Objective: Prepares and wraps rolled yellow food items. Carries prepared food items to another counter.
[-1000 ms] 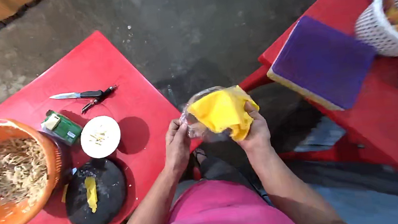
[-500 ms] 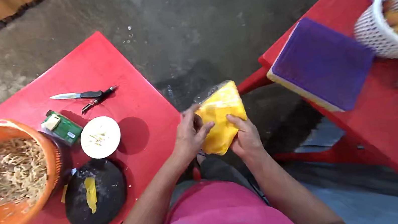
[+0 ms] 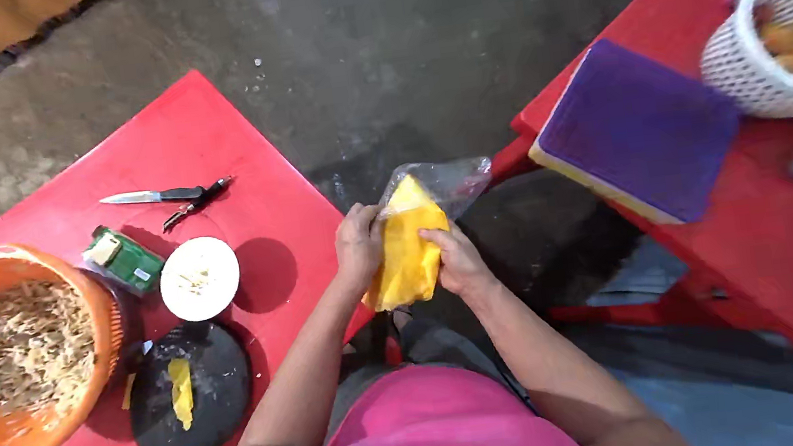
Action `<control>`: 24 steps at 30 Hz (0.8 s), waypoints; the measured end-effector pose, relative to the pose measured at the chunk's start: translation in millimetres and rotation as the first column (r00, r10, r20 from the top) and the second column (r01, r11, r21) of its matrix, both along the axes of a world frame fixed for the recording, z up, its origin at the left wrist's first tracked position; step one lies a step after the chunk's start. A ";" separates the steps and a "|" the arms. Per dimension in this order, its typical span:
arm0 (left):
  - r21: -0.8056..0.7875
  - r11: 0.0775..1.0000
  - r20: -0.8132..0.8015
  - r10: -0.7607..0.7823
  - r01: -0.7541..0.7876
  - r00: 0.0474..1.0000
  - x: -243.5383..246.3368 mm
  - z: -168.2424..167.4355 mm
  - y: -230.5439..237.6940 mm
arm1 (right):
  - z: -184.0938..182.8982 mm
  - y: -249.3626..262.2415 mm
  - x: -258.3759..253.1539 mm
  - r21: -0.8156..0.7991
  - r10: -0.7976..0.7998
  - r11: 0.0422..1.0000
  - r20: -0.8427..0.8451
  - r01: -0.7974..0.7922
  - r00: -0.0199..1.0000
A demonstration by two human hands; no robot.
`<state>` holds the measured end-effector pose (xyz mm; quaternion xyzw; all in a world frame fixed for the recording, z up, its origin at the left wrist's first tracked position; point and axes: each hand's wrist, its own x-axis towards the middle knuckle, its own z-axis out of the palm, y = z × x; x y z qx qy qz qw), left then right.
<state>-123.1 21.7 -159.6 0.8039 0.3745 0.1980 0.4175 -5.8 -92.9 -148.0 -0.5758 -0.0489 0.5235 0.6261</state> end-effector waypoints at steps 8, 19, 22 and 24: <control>0.153 0.985 0.087 -0.097 0.083 0.991 -14.8 -2.6 -46.0 | -3.6 3.2 5.5 0.021 -0.038 0.999 0.125 0.036 0.991; 0.495 0.856 0.010 -0.174 0.146 0.985 -15.7 12.4 -63.9 | -9.3 7.6 3.1 0.039 0.044 0.998 0.137 -0.049 0.990; 0.272 0.959 -0.247 -0.012 0.081 0.969 -40.1 11.3 -48.3 | 11.7 18.8 3.7 0.069 -0.064 0.996 0.021 0.063 0.998; 0.172 0.985 -0.262 0.061 -0.016 0.963 -52.2 0.0 -38.4 | 12.5 17.0 4.3 0.165 -0.070 0.984 -0.017 0.072 0.997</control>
